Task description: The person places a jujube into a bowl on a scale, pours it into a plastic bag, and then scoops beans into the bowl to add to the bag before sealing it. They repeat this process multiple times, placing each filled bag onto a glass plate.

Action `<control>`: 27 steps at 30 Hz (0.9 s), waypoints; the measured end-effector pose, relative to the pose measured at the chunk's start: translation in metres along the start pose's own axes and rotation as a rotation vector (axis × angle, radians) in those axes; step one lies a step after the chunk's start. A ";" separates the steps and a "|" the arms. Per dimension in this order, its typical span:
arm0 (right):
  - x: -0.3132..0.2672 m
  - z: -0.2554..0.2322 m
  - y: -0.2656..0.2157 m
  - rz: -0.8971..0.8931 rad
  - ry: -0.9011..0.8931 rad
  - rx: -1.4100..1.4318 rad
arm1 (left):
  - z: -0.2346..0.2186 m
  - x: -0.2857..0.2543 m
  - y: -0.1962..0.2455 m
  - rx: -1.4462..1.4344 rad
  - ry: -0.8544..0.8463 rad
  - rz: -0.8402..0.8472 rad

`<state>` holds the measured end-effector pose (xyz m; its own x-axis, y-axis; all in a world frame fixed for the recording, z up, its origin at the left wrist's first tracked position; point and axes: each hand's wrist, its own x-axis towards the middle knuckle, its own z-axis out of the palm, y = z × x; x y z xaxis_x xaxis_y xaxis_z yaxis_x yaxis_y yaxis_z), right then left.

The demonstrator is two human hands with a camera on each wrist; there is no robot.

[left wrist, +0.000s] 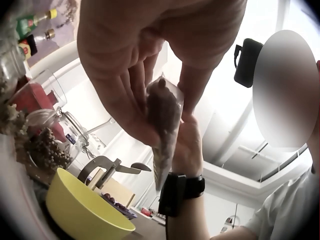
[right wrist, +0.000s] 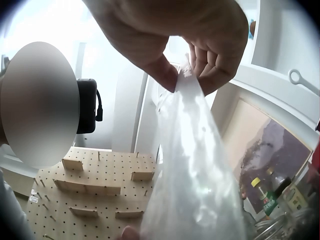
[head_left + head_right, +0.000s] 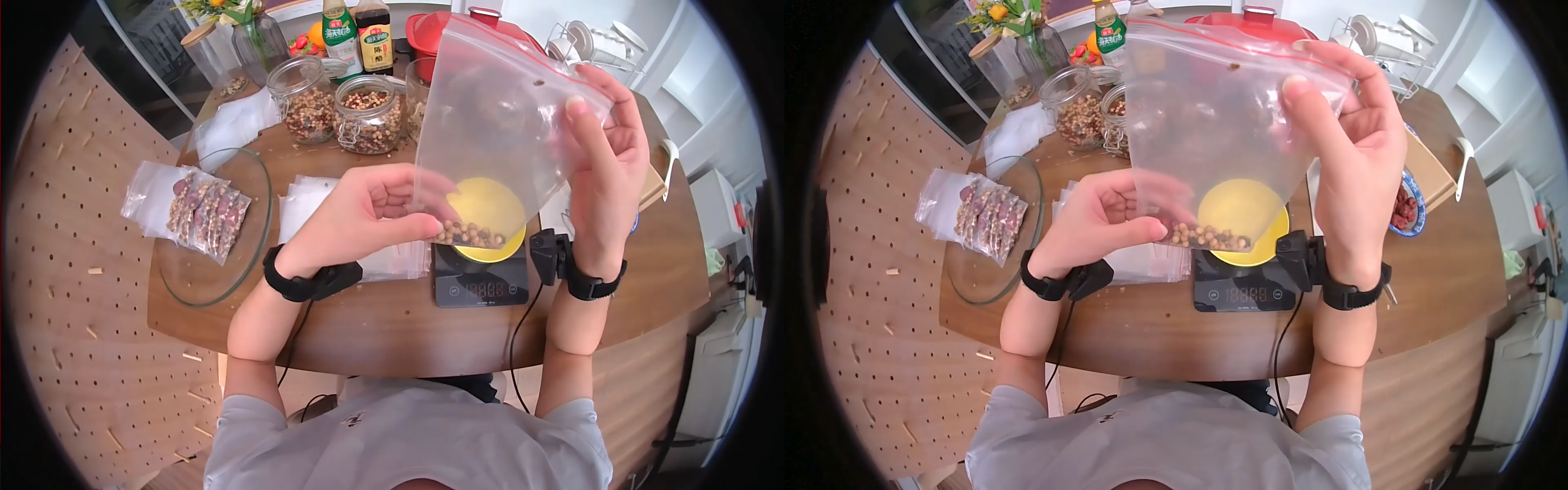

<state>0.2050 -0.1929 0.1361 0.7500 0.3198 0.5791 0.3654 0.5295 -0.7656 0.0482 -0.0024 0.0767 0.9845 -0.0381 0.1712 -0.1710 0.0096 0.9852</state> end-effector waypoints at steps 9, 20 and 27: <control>-0.007 -0.019 -0.016 0.176 -0.277 -0.143 | 0.014 -0.050 -0.021 -0.025 0.284 0.092; -0.042 0.011 -0.014 0.163 -0.750 -0.431 | 0.036 -0.075 0.005 0.194 0.553 0.232; -0.066 0.020 -0.034 0.078 -0.621 -0.434 | 0.056 -0.077 0.018 0.232 0.540 0.491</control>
<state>0.1315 -0.2161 0.1297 0.3814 0.7948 0.4720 0.6045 0.1719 -0.7778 -0.0330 -0.0548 0.0811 0.6654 0.4106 0.6234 -0.5393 -0.3130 0.7818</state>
